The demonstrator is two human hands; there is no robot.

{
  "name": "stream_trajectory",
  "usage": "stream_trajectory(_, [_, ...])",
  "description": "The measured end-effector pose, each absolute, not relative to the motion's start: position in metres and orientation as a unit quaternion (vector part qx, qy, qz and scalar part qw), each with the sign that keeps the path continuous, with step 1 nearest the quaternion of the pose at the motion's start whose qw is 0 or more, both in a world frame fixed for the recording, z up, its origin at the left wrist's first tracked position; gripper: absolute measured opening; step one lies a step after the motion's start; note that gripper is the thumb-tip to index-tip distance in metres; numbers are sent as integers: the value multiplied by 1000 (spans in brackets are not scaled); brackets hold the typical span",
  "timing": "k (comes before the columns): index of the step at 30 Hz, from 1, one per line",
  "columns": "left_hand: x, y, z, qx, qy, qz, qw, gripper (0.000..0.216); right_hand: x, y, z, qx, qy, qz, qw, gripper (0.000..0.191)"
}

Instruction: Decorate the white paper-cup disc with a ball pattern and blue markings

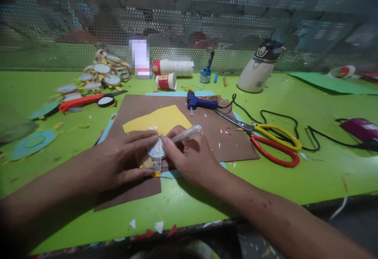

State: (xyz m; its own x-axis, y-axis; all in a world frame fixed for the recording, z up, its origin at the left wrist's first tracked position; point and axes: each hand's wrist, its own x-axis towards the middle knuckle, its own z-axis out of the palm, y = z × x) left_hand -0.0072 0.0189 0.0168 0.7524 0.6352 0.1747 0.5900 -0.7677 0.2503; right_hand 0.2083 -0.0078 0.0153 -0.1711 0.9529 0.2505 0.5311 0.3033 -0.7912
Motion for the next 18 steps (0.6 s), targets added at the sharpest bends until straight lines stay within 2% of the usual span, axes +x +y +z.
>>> stream_trajectory(18, [-8, 18, 17, 934, 323, 121, 92, 56, 211, -10, 14, -518, -720, 281, 366, 26])
